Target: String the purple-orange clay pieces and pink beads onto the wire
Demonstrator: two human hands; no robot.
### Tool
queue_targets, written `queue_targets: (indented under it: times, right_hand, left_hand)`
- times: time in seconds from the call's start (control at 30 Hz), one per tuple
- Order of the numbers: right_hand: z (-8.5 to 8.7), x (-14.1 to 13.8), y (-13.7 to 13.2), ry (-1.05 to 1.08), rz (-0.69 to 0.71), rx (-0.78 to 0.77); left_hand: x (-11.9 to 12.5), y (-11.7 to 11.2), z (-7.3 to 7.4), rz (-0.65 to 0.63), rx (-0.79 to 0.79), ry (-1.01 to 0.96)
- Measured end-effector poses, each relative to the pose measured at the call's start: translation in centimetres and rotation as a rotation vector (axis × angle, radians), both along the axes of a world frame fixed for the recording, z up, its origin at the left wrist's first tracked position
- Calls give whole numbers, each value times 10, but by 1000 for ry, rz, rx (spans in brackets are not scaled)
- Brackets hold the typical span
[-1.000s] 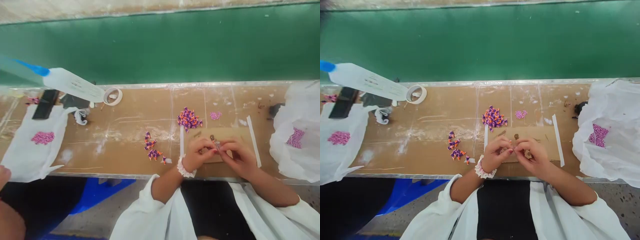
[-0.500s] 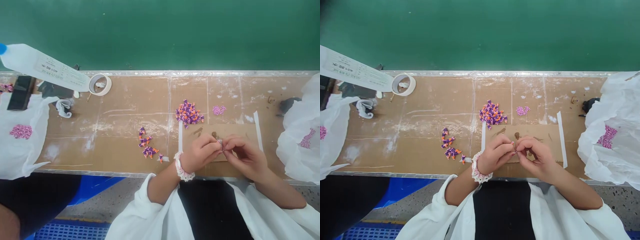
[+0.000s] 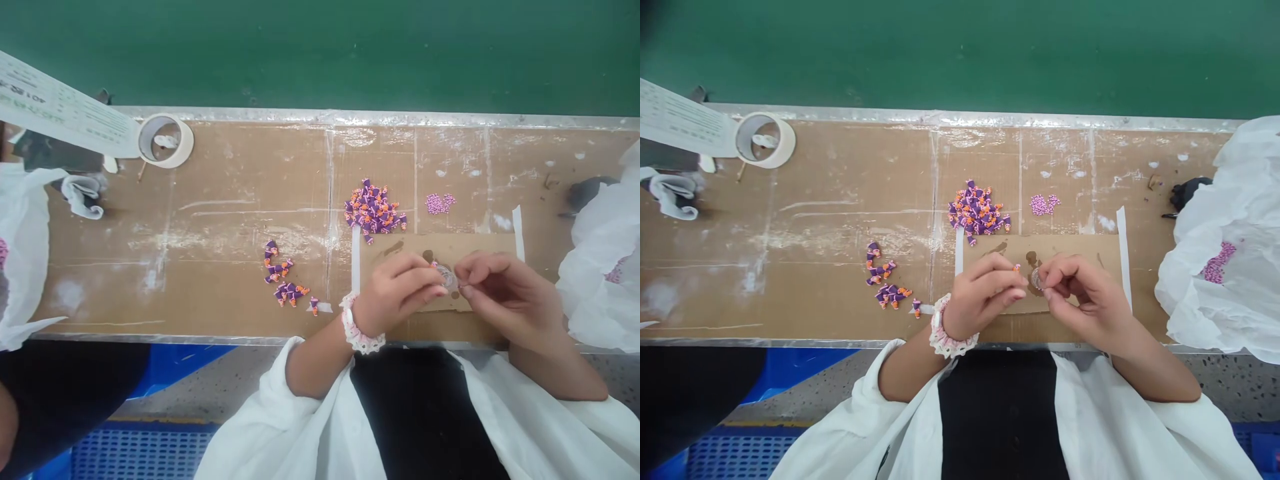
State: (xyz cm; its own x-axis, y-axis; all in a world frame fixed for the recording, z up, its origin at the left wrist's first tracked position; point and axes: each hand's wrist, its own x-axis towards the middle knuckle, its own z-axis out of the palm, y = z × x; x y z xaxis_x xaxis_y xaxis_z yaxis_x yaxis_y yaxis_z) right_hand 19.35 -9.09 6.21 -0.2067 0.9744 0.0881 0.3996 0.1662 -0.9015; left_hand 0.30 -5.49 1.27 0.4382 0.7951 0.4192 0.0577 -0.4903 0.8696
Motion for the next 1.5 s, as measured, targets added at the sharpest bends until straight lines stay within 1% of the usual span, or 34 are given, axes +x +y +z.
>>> queue_targets:
  times: [0.07, 0.17, 0.2, 0.27, 0.33, 0.43, 0.5, 0.6, 0.7, 0.77, 0.83, 0.9, 0.97, 1.07, 1.13, 1.23, 1.5]
  right_hand:
    - [0, 5, 2, -179, 38, 23]
    - [-1, 10, 5, -429, 205, 57]
    - [-2, 11, 6, -478, 251, 78]
    - [-4, 11, 6, -537, 285, 128]
    - [-6, 11, 6, -580, 285, 157]
    - [-9, 10, 4, -618, 296, 167]
    - [-12, 10, 3, -639, 318, 176]
    - [-14, 9, 2, -659, 340, 186]
    - [-10, 10, 2, -609, 320, 126]
    - [-5, 12, 2, -537, 234, 69]
    - [-1, 11, 1, -422, 105, 53]
    - [1, 6, 0, -276, -10, 100]
    - [-1, -2, -1, -147, -101, 162]
    - [-6, -15, -3, -79, -193, 207]
    - [-8, -20, -3, -98, -186, 236]
    - [-9, -22, -3, -129, -152, 265]
    - [-9, -19, -1, -137, -99, 287]
  left_hand:
    - [0, 1, 0, 62, -54, -25]
    - [3, 2, 1, 117, -145, -58]
    - [4, 2, 1, 129, -203, -77]
    - [5, 1, 1, 138, -377, -120]
    - [7, 1, 0, 118, -596, -191]
    - [7, 4, 0, 34, -884, -342]
    - [7, 7, 1, -13, -1018, -443]
    - [7, 9, 2, -57, -1153, -539]
    - [7, 10, 3, -71, -1235, -582]
    - [7, 9, 3, -66, -1261, -594]
    - [8, 9, 3, -64, -1288, -600]
    - [10, 8, 5, -83, -1352, -633]
    - [13, 6, 6, -130, -1468, -693]
    - [17, 4, 8, -179, -1614, -775]
    - [19, 2, 9, -180, -1638, -805]
    - [20, 2, 10, -186, -1611, -816]
    - [16, 1, 11, -308, -1511, -696]
